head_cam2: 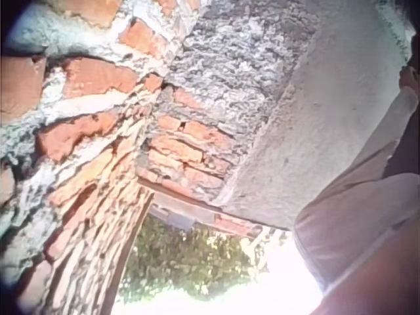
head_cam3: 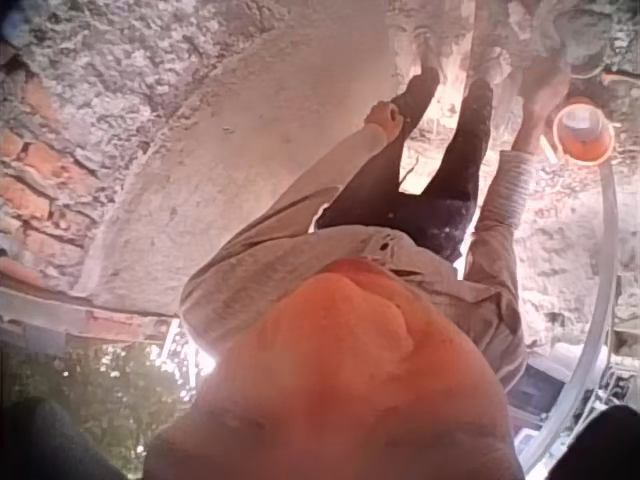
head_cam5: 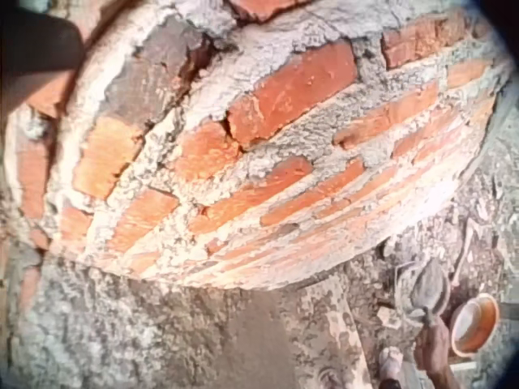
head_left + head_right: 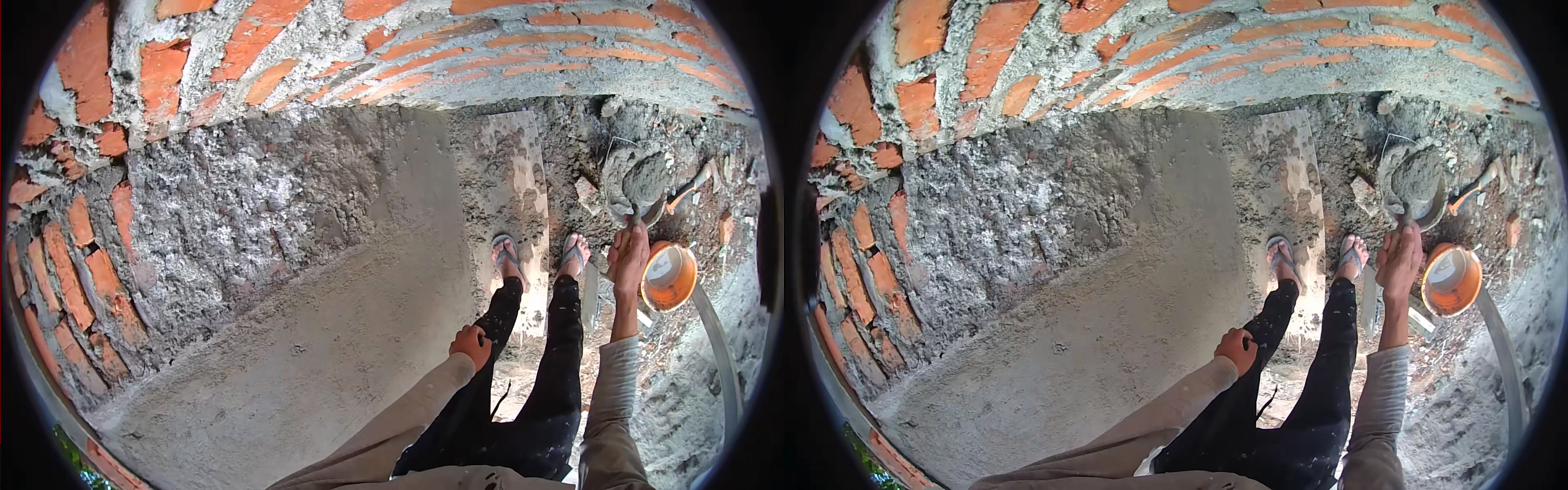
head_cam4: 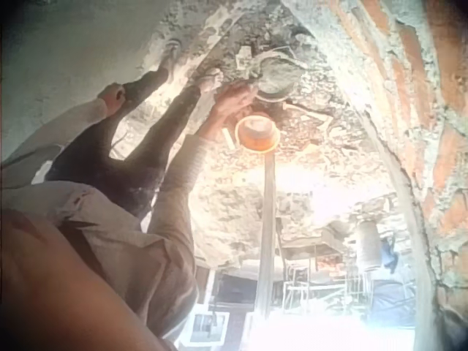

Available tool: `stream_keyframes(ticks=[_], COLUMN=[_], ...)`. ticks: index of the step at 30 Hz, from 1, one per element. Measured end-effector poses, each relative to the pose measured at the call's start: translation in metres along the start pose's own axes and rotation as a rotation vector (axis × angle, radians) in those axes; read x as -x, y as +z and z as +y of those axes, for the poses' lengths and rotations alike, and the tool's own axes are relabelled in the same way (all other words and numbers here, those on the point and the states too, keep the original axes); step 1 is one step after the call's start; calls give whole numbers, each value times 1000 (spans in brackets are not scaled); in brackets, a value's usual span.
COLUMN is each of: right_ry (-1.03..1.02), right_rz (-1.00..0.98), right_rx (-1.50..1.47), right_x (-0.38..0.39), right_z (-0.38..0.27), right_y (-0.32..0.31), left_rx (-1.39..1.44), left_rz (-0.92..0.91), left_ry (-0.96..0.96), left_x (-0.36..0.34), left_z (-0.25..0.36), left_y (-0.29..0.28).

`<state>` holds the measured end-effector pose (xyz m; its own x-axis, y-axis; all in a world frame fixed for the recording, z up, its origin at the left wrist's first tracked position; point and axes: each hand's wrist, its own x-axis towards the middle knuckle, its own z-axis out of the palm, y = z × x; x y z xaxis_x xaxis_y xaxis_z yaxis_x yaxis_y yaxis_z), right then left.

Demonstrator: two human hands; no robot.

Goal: The person scoops cement from a bucket using a trowel and applies and smooths it onto a brick wall.

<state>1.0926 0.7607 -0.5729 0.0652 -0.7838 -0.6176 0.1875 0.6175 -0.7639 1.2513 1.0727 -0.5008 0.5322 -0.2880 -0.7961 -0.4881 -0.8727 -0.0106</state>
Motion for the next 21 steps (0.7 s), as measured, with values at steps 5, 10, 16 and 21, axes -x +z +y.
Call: stream_keyframes(ticks=[5,10,16,21], right_ry=[-280,-470,-418,-36], right_rz=[287,306,-638,-626], right_rx=[-39,264,-81,285], right_x=[62,91,309,264], right_z=[-25,16,-50,-8], right_y=[131,306,353,181], left_rx=[143,209,273,174], left_rz=[48,121,186,235], left_ry=[114,267,316,243], left_x=[23,33,38,31], left_z=[-28,-29,-44,-32], left_y=[12,32,12,32])
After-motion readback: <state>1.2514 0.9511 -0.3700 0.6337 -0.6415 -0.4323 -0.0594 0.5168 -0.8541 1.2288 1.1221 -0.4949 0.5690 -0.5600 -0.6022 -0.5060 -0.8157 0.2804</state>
